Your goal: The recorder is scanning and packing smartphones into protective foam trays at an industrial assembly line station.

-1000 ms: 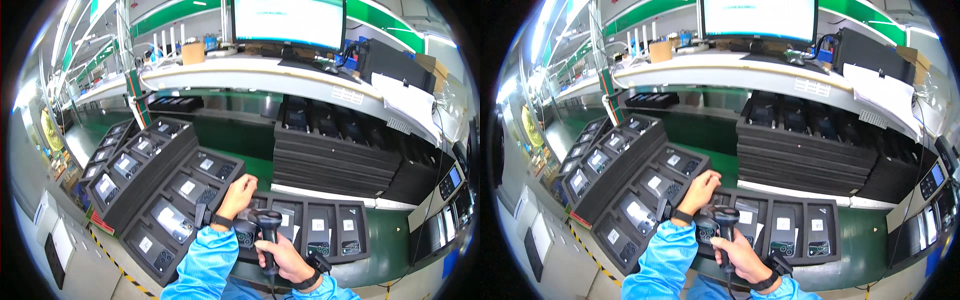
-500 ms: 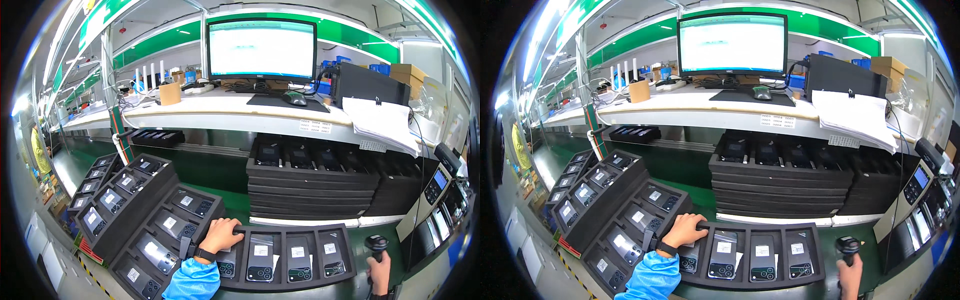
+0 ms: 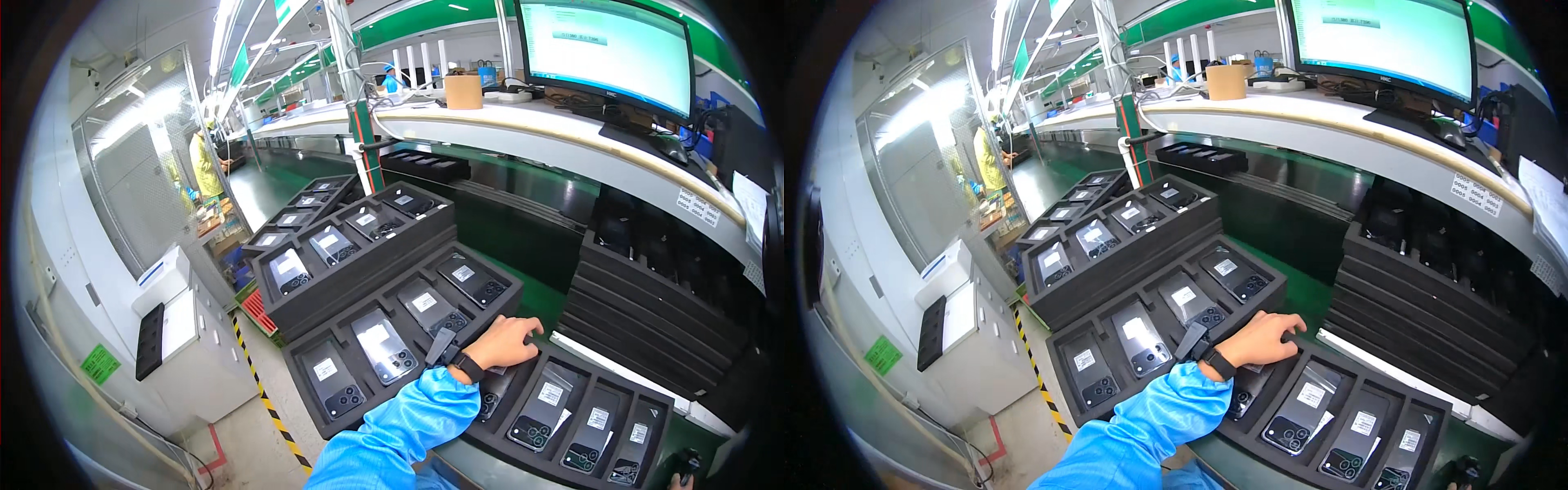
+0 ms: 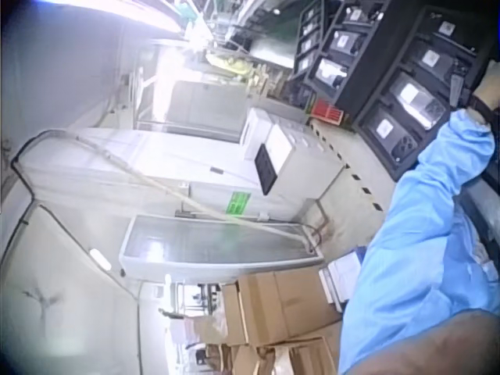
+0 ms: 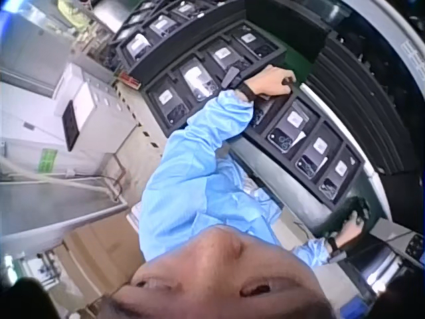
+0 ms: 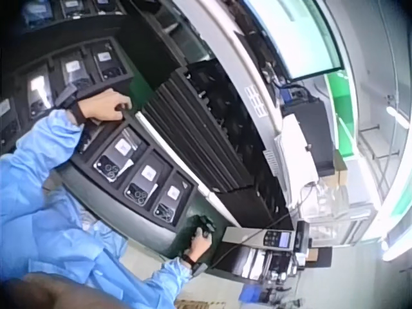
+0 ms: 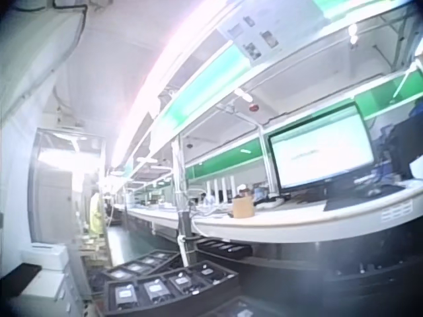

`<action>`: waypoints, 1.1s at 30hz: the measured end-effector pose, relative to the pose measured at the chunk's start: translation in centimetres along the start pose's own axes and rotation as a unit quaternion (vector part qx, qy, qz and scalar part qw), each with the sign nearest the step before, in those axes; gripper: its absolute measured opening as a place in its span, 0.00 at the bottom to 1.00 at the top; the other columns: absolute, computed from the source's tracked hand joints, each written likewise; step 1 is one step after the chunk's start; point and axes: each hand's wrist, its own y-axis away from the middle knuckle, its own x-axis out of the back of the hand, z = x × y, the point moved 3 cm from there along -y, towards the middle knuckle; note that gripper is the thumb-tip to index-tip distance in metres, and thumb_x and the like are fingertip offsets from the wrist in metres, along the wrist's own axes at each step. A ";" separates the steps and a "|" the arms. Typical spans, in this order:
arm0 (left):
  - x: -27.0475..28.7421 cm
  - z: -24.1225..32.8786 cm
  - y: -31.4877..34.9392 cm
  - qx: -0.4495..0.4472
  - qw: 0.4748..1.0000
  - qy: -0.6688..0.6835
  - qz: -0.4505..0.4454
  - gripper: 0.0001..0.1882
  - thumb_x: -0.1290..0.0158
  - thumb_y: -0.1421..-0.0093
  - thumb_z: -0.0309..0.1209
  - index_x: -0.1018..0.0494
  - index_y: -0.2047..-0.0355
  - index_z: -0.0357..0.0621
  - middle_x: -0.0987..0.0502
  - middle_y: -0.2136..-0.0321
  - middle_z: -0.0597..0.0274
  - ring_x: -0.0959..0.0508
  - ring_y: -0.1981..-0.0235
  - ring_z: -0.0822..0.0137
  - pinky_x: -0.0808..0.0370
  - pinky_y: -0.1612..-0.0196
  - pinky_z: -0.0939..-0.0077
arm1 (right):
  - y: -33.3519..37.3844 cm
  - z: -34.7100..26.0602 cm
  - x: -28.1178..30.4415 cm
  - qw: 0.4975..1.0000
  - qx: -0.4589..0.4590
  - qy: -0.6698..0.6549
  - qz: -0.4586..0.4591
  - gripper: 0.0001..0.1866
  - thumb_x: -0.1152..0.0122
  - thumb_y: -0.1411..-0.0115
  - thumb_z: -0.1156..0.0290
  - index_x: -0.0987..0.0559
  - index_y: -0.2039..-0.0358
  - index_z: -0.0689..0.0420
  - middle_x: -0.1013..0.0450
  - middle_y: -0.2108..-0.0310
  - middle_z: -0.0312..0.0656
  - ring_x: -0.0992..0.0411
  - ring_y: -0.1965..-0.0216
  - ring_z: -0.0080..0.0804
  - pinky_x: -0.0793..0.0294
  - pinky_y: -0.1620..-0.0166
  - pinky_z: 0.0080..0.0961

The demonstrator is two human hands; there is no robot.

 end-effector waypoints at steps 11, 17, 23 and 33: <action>-0.4 -1.9 0.2 0.040 0.958 0.280 0.047 0.22 0.45 0.48 0.18 0.26 0.50 0.37 0.20 0.60 0.59 0.21 0.56 0.67 0.24 0.49 0.72 | -1.0 -0.1 -1.2 0.999 0.042 0.032 0.014 0.20 0.32 0.36 0.59 0.18 0.57 0.66 0.20 0.73 0.42 0.27 0.79 0.24 0.30 0.76 0.22; -0.6 -2.1 0.2 0.042 0.954 0.291 0.048 0.22 0.45 0.48 0.17 0.26 0.50 0.37 0.21 0.60 0.60 0.21 0.56 0.69 0.24 0.50 0.73 | -1.9 0.4 -1.1 0.987 0.069 0.140 0.046 0.22 0.33 0.36 0.56 0.18 0.55 0.65 0.19 0.72 0.44 0.25 0.78 0.29 0.27 0.72 0.25; -0.5 -1.7 0.1 0.039 0.955 0.289 0.046 0.21 0.45 0.48 0.17 0.25 0.51 0.37 0.20 0.61 0.61 0.22 0.57 0.69 0.25 0.49 0.74 | 0.3 -2.3 -0.7 0.973 0.138 0.175 0.059 0.24 0.33 0.36 0.55 0.18 0.49 0.63 0.19 0.56 0.53 0.21 0.59 0.44 0.24 0.51 0.33; -0.2 -1.4 0.4 0.061 0.954 0.289 0.040 0.19 0.46 0.48 0.17 0.25 0.53 0.37 0.20 0.62 0.61 0.22 0.57 0.69 0.25 0.49 0.75 | 0.6 -3.2 -0.6 0.977 0.141 0.151 0.061 0.23 0.32 0.37 0.57 0.18 0.50 0.62 0.19 0.54 0.53 0.21 0.55 0.45 0.25 0.47 0.32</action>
